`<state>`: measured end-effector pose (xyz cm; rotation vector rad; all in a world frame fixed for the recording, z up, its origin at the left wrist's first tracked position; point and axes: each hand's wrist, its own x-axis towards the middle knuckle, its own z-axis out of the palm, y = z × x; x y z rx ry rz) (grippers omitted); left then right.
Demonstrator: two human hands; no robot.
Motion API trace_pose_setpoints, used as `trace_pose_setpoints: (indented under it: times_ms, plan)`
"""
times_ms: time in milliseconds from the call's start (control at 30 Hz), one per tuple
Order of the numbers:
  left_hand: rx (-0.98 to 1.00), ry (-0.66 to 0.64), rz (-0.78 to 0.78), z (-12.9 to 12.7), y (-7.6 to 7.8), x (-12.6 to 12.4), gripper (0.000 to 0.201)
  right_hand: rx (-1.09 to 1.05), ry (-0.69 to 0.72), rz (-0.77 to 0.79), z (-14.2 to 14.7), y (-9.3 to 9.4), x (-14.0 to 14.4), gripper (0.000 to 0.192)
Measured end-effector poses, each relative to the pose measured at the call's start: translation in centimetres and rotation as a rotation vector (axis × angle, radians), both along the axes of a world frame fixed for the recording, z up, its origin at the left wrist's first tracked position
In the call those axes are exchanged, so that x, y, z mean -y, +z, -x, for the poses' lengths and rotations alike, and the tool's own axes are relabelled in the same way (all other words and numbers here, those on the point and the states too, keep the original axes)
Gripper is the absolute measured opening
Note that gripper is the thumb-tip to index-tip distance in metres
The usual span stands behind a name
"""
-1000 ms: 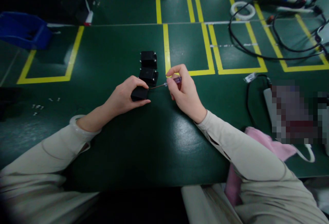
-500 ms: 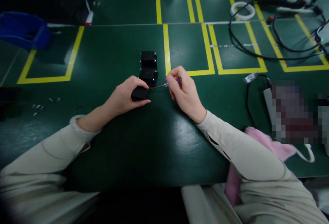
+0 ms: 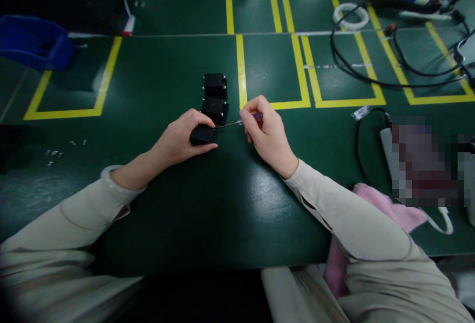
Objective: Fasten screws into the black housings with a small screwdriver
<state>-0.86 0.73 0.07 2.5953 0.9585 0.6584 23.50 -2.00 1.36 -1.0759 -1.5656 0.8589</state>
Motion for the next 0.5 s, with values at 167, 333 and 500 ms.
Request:
trace_pose_setpoints:
  times_ms: [167, 333, 500]
  plan:
    - [-0.008, 0.005, 0.013, -0.02, 0.06, 0.0, 0.036, -0.03, 0.0, -0.01, 0.02, -0.11, -0.02, 0.017]
    - [-0.011, 0.005, 0.0, -0.07, 0.09, 0.06, 0.036, 0.013, -0.002, 0.018, -0.04, 0.07, 0.0, 0.022]
    - [0.002, 0.003, -0.006, -0.05, 0.0, 0.03, 0.036, -0.02, 0.009, -0.021, -0.07, -0.18, -0.12, 0.019]
